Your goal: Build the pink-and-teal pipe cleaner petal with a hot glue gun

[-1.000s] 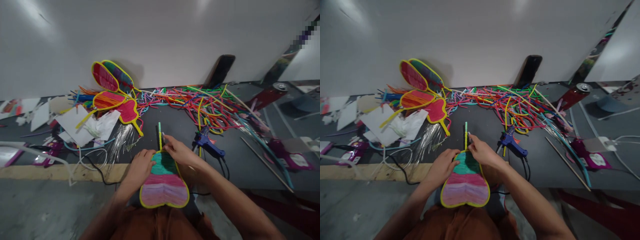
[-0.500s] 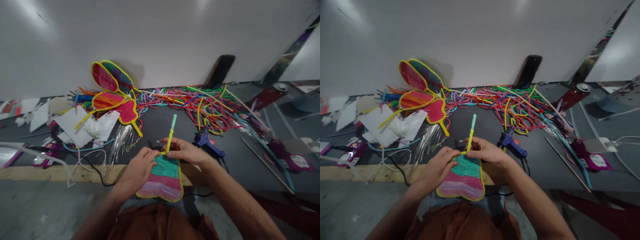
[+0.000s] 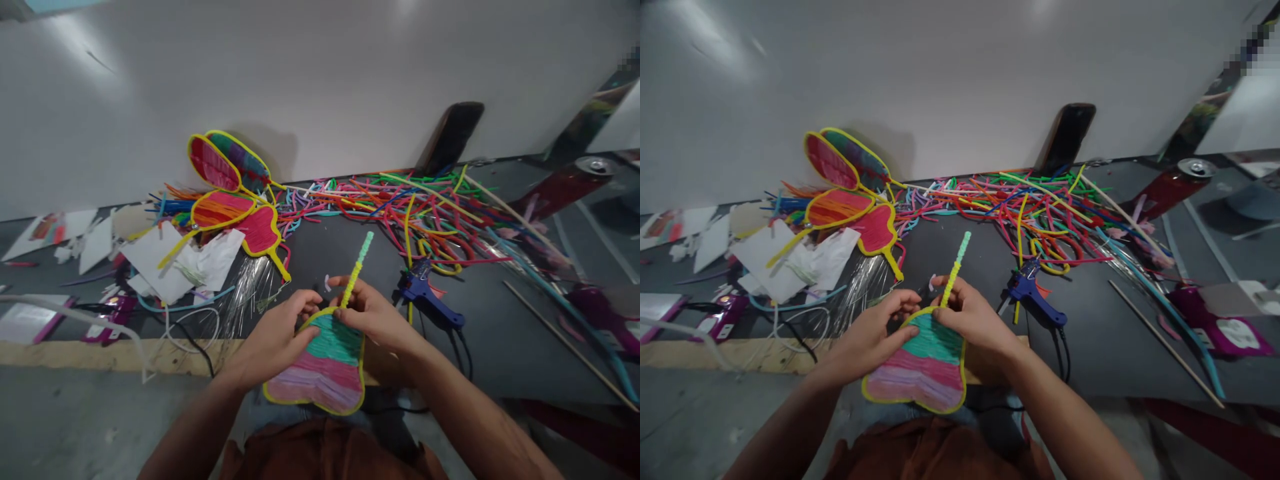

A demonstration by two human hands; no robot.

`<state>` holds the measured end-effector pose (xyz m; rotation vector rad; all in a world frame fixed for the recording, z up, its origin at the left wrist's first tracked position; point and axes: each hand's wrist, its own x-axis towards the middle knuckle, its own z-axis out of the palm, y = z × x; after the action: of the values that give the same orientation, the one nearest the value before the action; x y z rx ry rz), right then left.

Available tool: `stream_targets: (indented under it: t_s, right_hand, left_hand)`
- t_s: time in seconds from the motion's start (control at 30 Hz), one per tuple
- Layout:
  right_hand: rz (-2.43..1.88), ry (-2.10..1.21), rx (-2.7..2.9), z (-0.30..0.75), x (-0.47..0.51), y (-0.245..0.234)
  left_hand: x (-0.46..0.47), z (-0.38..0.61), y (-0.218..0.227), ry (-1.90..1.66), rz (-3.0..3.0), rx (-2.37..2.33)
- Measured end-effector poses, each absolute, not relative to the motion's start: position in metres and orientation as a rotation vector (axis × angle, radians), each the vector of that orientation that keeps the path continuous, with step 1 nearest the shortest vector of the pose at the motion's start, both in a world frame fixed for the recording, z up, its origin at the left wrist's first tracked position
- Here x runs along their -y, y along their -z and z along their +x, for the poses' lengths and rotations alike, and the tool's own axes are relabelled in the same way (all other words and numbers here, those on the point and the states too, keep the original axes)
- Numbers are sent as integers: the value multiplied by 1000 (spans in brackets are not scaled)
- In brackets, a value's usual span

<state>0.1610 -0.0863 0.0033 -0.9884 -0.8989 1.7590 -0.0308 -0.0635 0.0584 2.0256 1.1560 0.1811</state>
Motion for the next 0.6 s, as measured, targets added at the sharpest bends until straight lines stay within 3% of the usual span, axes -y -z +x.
stream_targets:
  t_s: [0.6]
  right_hand:
    - [-1122, -1583, 1047, 151, 92, -11]
  left_hand:
    - [57, -14, -36, -469, 1479, -1132]
